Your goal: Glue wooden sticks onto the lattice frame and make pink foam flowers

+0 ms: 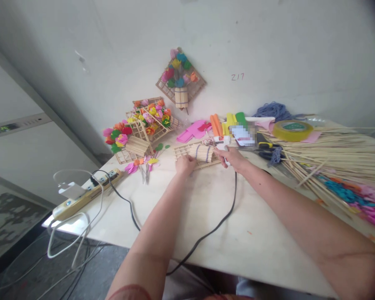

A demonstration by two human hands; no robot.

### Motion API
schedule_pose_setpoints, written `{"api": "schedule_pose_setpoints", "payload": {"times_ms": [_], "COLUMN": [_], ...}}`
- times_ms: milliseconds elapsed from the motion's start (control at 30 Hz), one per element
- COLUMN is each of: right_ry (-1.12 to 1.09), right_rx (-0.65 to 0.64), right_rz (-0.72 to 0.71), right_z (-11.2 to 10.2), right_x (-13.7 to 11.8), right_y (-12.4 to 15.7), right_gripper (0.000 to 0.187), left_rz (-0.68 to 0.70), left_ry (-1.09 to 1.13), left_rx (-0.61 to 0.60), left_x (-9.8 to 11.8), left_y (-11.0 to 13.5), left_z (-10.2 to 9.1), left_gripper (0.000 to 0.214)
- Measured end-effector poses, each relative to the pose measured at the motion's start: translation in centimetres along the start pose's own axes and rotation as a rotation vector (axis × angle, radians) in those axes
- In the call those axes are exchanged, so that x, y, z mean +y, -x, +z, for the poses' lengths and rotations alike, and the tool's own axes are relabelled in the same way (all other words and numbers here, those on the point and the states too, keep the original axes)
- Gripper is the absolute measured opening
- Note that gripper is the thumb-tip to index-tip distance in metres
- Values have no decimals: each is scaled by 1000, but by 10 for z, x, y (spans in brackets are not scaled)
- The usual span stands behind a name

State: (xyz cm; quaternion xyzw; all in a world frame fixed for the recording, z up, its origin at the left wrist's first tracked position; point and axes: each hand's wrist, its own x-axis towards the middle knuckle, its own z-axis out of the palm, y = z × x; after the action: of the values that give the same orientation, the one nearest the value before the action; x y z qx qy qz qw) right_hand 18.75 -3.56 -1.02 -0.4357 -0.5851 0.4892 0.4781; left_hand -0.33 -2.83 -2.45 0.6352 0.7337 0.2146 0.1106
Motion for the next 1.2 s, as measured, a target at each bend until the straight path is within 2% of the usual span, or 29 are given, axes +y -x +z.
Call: {"api": "schedule_pose_setpoints", "payload": {"times_ms": [300, 500, 767, 1200], "right_ry": [47, 110, 152, 299], "right_rx": [-41, -91, -53, -134], "right_rz": [22, -20, -49, 44], "right_z": [3, -3, -7, -11], "right_x": [1, 1, -4, 5], "right_y": [4, 3, 5, 4], "right_gripper": [36, 39, 41, 46], "left_rz": [-19, -7, -4, 18], "left_ry": [-35, -7, 0, 66], "left_rx": [32, 44, 49, 35], "left_x": [3, 2, 2, -1], "left_y": [2, 4, 4, 6], "left_z": [1, 4, 5, 2], "left_gripper": [22, 22, 22, 17]}}
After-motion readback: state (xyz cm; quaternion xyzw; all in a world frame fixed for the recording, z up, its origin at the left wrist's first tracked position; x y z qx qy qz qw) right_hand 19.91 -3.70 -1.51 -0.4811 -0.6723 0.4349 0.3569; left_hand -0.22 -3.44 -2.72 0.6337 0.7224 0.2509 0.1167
